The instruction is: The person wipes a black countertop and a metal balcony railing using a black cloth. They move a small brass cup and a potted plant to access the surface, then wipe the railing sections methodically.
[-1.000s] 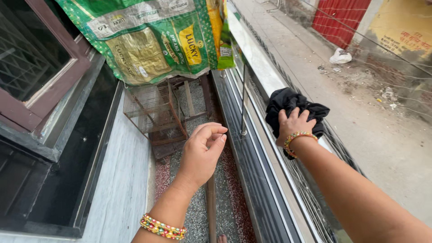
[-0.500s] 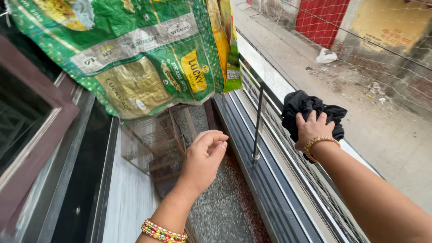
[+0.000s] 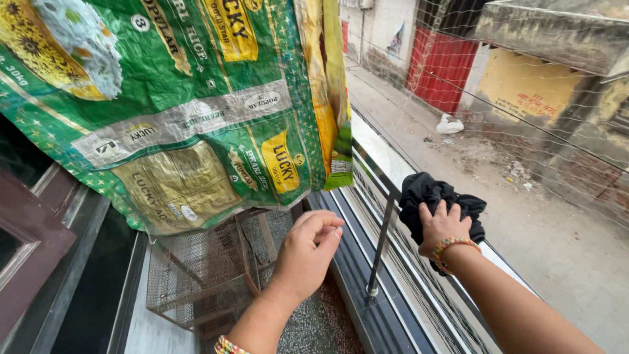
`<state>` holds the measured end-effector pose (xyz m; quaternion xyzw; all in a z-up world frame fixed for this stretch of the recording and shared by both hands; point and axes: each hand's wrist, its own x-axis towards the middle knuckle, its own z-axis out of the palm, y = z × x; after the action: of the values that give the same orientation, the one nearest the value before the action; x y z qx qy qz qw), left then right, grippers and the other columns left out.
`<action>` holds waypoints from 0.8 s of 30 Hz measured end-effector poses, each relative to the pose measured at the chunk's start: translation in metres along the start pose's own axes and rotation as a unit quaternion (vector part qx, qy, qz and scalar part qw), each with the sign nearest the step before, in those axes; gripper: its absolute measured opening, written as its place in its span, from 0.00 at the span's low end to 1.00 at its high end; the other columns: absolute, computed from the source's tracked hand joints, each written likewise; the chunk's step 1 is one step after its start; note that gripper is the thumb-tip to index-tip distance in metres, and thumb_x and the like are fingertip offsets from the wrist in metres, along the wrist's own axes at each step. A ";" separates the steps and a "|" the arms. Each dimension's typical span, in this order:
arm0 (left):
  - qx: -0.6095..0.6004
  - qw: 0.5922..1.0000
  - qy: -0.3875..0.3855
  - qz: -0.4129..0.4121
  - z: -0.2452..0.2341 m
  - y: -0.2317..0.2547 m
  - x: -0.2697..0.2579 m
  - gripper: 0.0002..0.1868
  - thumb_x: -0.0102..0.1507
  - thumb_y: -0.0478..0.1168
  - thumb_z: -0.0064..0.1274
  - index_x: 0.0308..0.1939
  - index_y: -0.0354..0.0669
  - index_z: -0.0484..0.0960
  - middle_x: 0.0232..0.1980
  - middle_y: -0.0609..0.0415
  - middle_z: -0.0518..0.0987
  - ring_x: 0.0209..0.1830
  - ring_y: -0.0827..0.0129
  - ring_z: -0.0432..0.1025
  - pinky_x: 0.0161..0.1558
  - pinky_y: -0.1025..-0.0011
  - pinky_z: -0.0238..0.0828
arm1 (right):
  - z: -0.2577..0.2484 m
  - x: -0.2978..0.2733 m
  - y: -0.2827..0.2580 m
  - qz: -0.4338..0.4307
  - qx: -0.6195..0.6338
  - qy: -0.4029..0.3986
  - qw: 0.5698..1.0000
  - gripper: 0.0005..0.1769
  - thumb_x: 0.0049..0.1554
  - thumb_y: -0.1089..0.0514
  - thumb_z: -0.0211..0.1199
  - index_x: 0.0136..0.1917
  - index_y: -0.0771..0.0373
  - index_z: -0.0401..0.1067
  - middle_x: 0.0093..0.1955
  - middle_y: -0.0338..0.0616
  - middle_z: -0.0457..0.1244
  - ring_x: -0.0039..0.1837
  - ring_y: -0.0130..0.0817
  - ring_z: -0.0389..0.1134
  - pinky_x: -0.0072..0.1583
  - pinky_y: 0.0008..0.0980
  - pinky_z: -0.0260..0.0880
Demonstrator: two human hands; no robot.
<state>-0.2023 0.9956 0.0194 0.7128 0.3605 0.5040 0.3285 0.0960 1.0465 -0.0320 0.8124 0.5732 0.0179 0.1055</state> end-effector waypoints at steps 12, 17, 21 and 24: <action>0.054 0.997 0.040 -0.031 -0.029 -0.050 0.149 0.09 0.63 0.37 0.55 0.46 0.39 0.83 0.48 0.56 0.82 0.43 0.72 0.79 0.45 0.72 0.78 | -0.057 0.169 -0.081 -0.025 0.010 -0.002 1.000 0.55 0.50 0.49 0.71 0.82 0.42 0.44 0.84 0.55 0.39 0.83 0.60 0.39 0.72 0.64 0.51; 0.077 0.995 0.026 -0.058 -0.028 -0.082 0.190 0.10 0.63 0.38 0.55 0.47 0.40 0.82 0.46 0.54 0.82 0.43 0.70 0.80 0.46 0.72 0.78 | -0.059 0.231 -0.108 -0.029 0.009 -0.006 1.000 0.57 0.48 0.47 0.73 0.82 0.42 0.44 0.84 0.55 0.40 0.83 0.60 0.40 0.72 0.64 0.51; 0.109 0.994 0.025 0.013 -0.025 -0.104 0.236 0.10 0.63 0.37 0.55 0.47 0.39 0.81 0.46 0.51 0.82 0.44 0.66 0.80 0.48 0.69 0.77 | -0.065 0.277 -0.131 -0.033 0.011 0.006 0.999 0.58 0.47 0.49 0.73 0.82 0.43 0.44 0.83 0.56 0.40 0.82 0.61 0.40 0.72 0.66 0.49; 0.137 0.989 0.000 0.051 -0.021 -0.121 0.270 0.10 0.63 0.37 0.55 0.47 0.40 0.81 0.45 0.49 0.82 0.45 0.61 0.79 0.48 0.66 0.75 | -0.063 0.311 -0.147 -0.034 0.023 0.031 0.999 0.55 0.46 0.49 0.72 0.81 0.44 0.48 0.83 0.56 0.44 0.82 0.61 0.43 0.71 0.63 0.54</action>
<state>-0.1824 1.2895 0.0542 0.7686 0.3896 0.4655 0.2017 0.0567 1.3942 -0.0268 0.7935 0.6041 0.0263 0.0694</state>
